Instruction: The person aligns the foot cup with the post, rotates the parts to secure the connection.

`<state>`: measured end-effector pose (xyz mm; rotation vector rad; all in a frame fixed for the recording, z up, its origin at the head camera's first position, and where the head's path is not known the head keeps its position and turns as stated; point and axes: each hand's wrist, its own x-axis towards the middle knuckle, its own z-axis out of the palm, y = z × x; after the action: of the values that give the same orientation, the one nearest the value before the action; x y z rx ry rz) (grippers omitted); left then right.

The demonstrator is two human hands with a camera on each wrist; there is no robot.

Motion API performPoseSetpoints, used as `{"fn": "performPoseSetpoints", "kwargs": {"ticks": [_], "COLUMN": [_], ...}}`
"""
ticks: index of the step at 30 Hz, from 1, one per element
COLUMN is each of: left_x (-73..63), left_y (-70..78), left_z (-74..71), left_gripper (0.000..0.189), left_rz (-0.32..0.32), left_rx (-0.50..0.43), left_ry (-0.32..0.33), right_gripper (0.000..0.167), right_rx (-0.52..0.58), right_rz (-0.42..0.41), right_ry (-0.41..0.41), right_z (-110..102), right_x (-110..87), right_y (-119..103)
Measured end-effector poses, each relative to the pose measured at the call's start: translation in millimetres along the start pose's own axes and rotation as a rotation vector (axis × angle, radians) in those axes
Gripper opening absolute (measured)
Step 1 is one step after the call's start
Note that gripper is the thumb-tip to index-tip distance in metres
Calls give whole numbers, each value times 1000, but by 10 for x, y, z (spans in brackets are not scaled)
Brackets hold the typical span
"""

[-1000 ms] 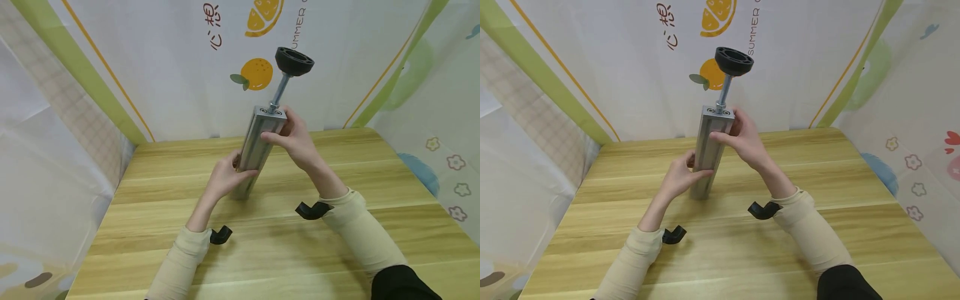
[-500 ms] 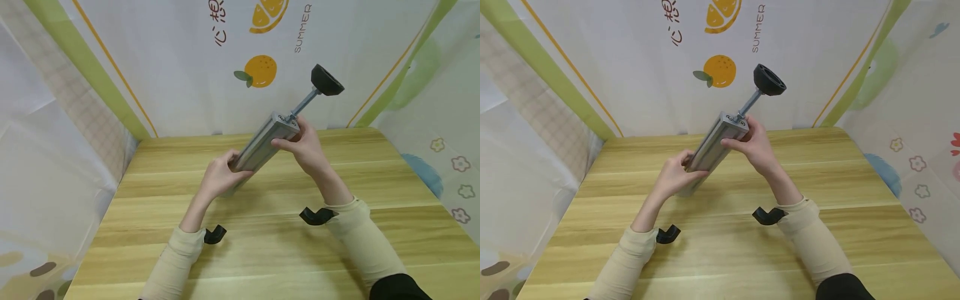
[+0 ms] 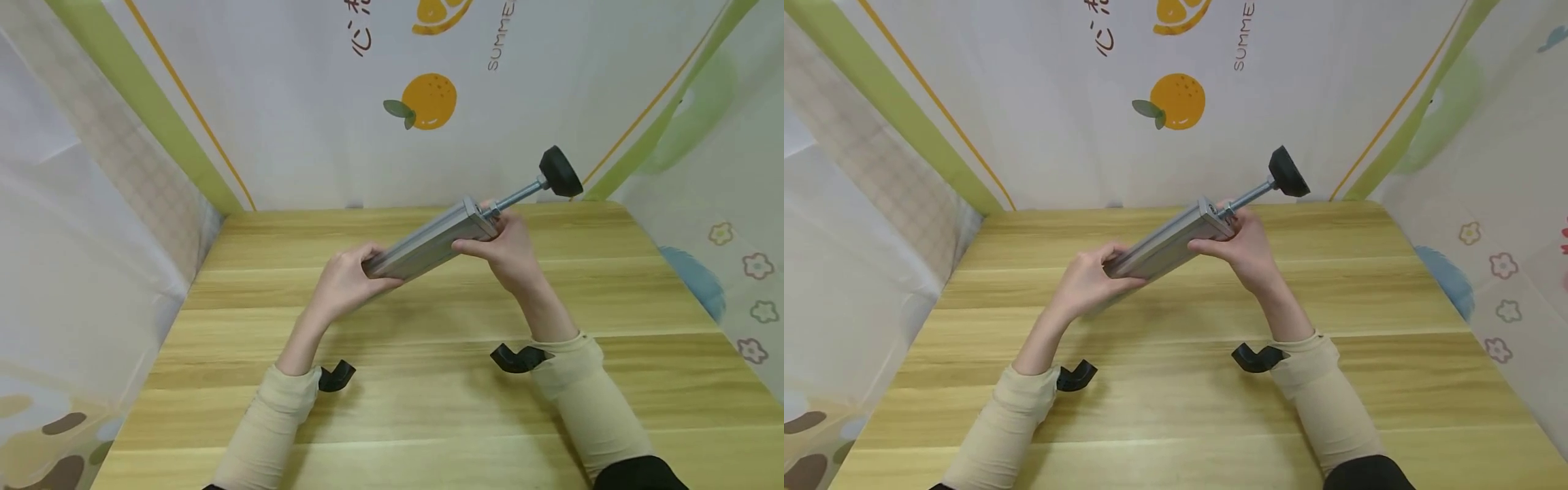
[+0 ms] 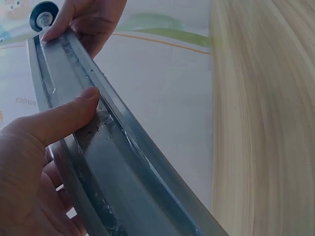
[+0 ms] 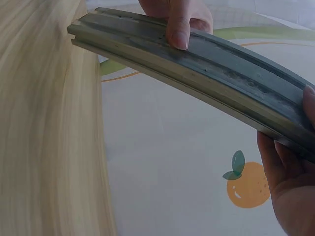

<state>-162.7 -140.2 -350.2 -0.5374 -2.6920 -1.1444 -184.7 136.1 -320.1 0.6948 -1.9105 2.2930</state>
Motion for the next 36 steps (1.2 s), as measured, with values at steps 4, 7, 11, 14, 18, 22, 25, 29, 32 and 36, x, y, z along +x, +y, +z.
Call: {"fn": "performPoseSetpoints", "kwargs": {"ticks": [4, 7, 11, 14, 18, 22, 25, 29, 32, 36], "left_x": [-2, 11, 34, 40, 37, 36, 40, 43, 41, 42], "left_y": [-29, -48, -65, -83, -93, -98, -105, -109, -113, -129], "left_z": [-18, -24, -21, -7, 10, 22, 26, 25, 26, 34], "left_gripper": [48, 48, 47, 46, 46, 46, 46, 46, 46, 44], "left_rz": [3, 11, 24, 28, 18, 3, -6, -15, -21, -24], "left_rx": [21, 33, 44, 43, 43, 45, 45, 45, 41, 41], "left_ry": [-16, -24, -27, -30, -40, -56, -66, -76, -83, -91], "right_gripper": [41, 43, 45, 47, 47, 46, 46, 45, 45, 45], "right_rx": [15, 14, 3, 3, -15, -38, -62, -97, -99, -97], "right_rz": [22, 22, 3, -6, -6, 14, 31, 37, 42, 47], "right_ry": [11, 14, 4, -3, -2, 11, 22, 25, 19, 8], "right_z": [-25, -39, -55, -60, -66, -82, -89, -95, -95, -104], "right_x": [-32, -45, -57, -60, -64, -64, -56, -49, -52, -60], "right_y": [67, 103, 122, 139, 156, 173, 185, 200, 209, 222]}}
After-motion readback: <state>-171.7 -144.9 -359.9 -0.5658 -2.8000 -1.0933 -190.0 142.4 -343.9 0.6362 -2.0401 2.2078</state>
